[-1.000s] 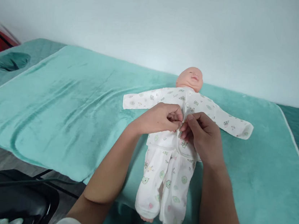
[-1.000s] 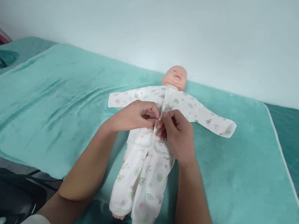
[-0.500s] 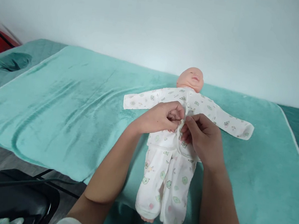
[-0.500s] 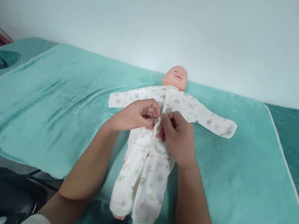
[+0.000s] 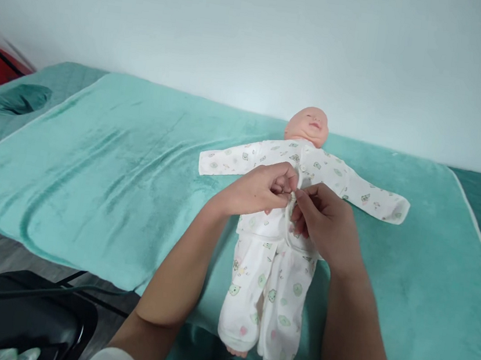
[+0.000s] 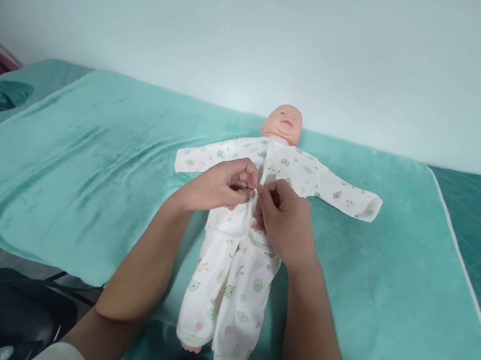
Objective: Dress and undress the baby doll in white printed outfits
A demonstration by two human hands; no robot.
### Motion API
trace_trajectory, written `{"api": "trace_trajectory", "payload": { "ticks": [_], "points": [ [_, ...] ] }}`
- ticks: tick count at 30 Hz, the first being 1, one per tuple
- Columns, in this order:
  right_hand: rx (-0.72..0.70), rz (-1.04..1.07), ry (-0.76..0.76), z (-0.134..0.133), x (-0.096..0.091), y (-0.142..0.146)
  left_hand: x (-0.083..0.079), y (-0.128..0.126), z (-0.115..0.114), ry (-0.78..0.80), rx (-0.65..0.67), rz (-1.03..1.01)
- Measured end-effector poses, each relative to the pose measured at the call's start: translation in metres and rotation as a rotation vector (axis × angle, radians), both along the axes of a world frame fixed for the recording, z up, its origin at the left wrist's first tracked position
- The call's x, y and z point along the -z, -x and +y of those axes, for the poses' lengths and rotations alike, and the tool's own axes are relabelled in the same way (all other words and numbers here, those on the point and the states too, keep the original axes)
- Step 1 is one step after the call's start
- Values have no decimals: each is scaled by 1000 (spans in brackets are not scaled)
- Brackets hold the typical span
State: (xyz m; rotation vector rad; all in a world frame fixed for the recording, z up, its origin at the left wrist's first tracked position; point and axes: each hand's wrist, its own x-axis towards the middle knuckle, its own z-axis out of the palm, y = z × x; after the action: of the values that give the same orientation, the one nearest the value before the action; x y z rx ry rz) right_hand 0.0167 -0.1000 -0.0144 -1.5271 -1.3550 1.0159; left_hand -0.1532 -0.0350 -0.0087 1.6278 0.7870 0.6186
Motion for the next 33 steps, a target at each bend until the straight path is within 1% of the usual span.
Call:
{"api": "trace_trajectory", "payload": {
  "ticks": [5,8,13,20,25,29,33],
  "points": [
    [-80,21,134,-1,-5,-9,2,3,3,8,60,-30],
    [-110,37,177,0,-7,-12,3,7,6,34,106,-42],
    [-114,4,166,0,-6,-9,5,11,10,61,130,-35],
    [-98,-48,128,0,-1,-7,2,11,8,25,118,27],
    [-101,59,138,2,0,-6,0,7,4,14,44,47],
    [-122,150,135,2,-1,-7,1,6,5,64,58,-31],
    [-154,167,118,1,0,-9,4,6,8,86,79,-60]
  ]
}}
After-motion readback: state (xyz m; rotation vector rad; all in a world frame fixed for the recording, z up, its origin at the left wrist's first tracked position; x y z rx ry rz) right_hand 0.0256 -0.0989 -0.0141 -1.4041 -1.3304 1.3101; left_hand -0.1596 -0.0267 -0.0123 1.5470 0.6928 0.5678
